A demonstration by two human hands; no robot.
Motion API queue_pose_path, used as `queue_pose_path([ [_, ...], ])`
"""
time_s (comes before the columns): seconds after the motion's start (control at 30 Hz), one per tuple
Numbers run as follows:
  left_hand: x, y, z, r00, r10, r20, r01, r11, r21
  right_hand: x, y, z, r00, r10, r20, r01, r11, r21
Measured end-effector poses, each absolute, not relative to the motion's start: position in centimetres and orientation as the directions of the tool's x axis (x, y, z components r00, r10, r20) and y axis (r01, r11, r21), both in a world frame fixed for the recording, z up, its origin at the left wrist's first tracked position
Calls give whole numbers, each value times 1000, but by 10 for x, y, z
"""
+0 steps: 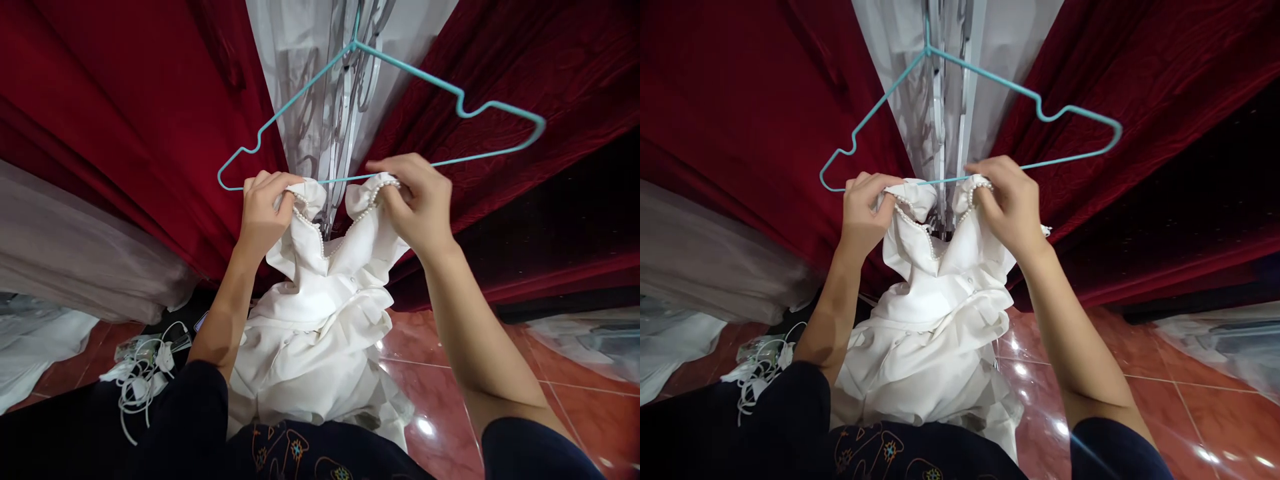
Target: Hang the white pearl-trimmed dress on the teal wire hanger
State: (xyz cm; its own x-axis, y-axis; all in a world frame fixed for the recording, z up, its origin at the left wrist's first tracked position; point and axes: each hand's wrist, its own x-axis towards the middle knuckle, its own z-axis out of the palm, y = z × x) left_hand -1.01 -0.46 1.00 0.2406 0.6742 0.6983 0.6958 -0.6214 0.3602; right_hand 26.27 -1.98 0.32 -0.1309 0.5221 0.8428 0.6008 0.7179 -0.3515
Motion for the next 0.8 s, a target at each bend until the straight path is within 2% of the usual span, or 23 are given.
queue_pose_path([
  [0.13,-12,-10,5,168,601,781,584,-699,412,254,-6,-18,-24,506,862,591,703,-396],
  [0.23,-21,-17,-5,-82,553,829,549,-669,500,246,-9,-27,11,460,888,574,724,-383],
  [0.37,-51,-17,-21,-429,564,705,415,-571,709,239,-8,-28,25,457,889,554,734,-393],
  [0.47,-84,1,-26,-528,582,618,324,-534,780,236,-2,-29,35,452,891,549,737,-395],
  [0.57,-116,30,-17,-492,453,743,511,-541,668,233,-1,-28,53,461,886,563,718,-408],
  [0.63,-135,52,-1,-511,238,826,646,-528,552,230,-6,-27,73,476,876,598,682,-421],
  [0.73,-146,81,33,-260,355,898,710,-559,427,225,-15,-25,84,501,862,642,634,-431],
  [0.8,-137,94,56,-198,280,939,761,-560,328,222,-20,-25,82,508,857,650,625,-432],
])
